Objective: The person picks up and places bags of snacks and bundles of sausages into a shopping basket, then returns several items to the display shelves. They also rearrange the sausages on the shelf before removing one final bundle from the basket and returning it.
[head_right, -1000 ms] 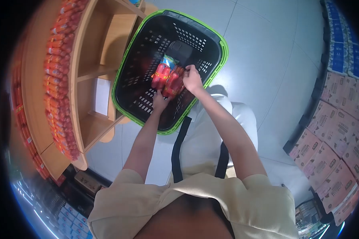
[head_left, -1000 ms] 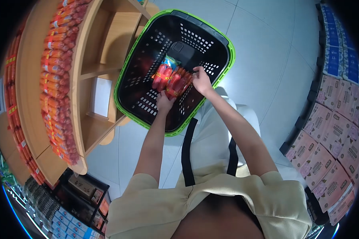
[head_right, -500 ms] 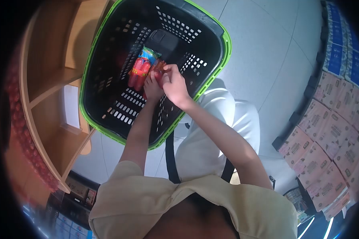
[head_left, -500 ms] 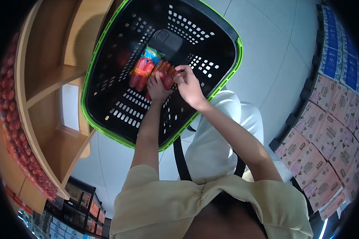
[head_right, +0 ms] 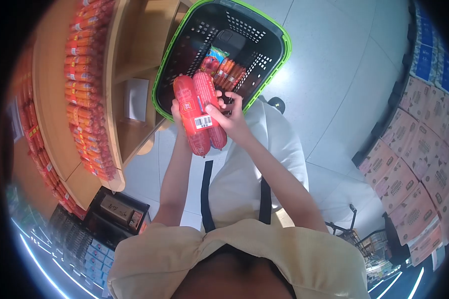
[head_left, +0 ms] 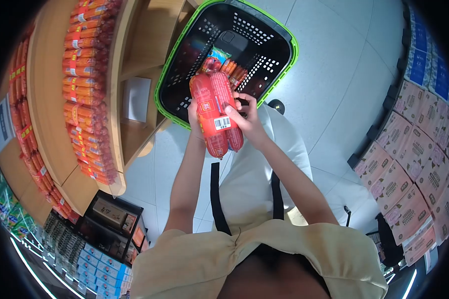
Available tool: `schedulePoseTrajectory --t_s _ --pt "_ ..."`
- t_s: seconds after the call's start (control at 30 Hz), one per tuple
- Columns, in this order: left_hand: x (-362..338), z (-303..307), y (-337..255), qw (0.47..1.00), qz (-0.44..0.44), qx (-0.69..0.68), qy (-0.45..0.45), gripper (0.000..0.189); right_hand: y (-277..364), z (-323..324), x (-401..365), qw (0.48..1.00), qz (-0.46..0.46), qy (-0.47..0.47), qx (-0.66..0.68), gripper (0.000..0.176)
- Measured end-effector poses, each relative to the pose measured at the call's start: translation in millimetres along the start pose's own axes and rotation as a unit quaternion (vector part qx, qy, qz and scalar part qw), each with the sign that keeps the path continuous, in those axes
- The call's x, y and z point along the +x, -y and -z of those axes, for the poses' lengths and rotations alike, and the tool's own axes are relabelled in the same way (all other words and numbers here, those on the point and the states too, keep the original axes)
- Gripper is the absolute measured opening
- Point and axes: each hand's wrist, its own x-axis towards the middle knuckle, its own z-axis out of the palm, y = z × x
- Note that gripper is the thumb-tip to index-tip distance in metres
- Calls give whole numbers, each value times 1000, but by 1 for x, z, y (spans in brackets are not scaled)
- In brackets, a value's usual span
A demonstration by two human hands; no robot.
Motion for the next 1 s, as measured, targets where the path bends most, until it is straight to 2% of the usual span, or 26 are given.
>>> schedulePoseTrajectory --t_s 0.03,0.07,0.13,0.2,0.27,0.3,0.33,0.4,0.47,0.53,0.6,0.67,0.73,0.77,0.8,0.83,0.87,0.93,1.0 --pt "-5 -13 3 998 -11 -57 -5 87 3 -5 -10 1000 -9 -5 -12 56" --pt "-9 -21 2 993 -22 -115 -9 91 5 -13 -20 1000 -4 -9 -10 56" --pt "-18 -20 1 995 -10 -101 2 85 6 -27 -36 984 -57 -37 165 38" --pt "-28 -14 0 994 103 18 -43 76 -8 -26 -51 987 -68 -34 139 45" --pt "-33 -4 12 959 201 155 -127 61 -26 -23 -70 958 -185 -12 218 62" --pt "-38 -3 23 950 164 229 -132 56 -63 -19 -74 953 -178 -41 242 60" --pt "-42 -12 31 936 126 301 -134 52 -72 -16 -83 952 -174 -45 248 60" --pt "-55 3 53 923 120 347 -116 47 -95 -11 -103 908 -214 18 360 55" --pt "-78 0 67 908 163 367 -121 69 -113 -17 -124 890 -180 -7 419 53" --pt "-106 0 84 910 170 366 -97 69 -137 -16 -151 897 -192 -3 398 53" --pt "-138 -10 95 904 132 400 -79 65 -162 -24 -181 906 -180 -13 383 56" --pt "-169 -10 106 903 148 402 -40 64 -182 -39 -215 935 -109 -95 324 59" --pt "-216 -27 109 882 237 405 -46 65 -202 -66 -259 906 -134 -130 380 61" --pt "-235 -25 116 851 244 464 -34 63 -213 -78 -282 893 -120 -141 410 61" --pt "-252 -18 124 848 243 471 -20 63 -222 -84 -299 883 -100 -150 433 61" --pt "-268 -7 135 838 258 480 5 62 -237 -98 -311 882 -55 -217 415 63" --pt "-283 -5 141 827 277 489 24 61 -249 -108 -321 888 -51 -277 364 64" --pt "-313 8 145 830 311 464 7 57 -262 -128 -349 862 -82 -309 393 65" --pt "-331 23 141 829 441 344 -4 53 -276 -150 -363 864 -69 -331 374 66"
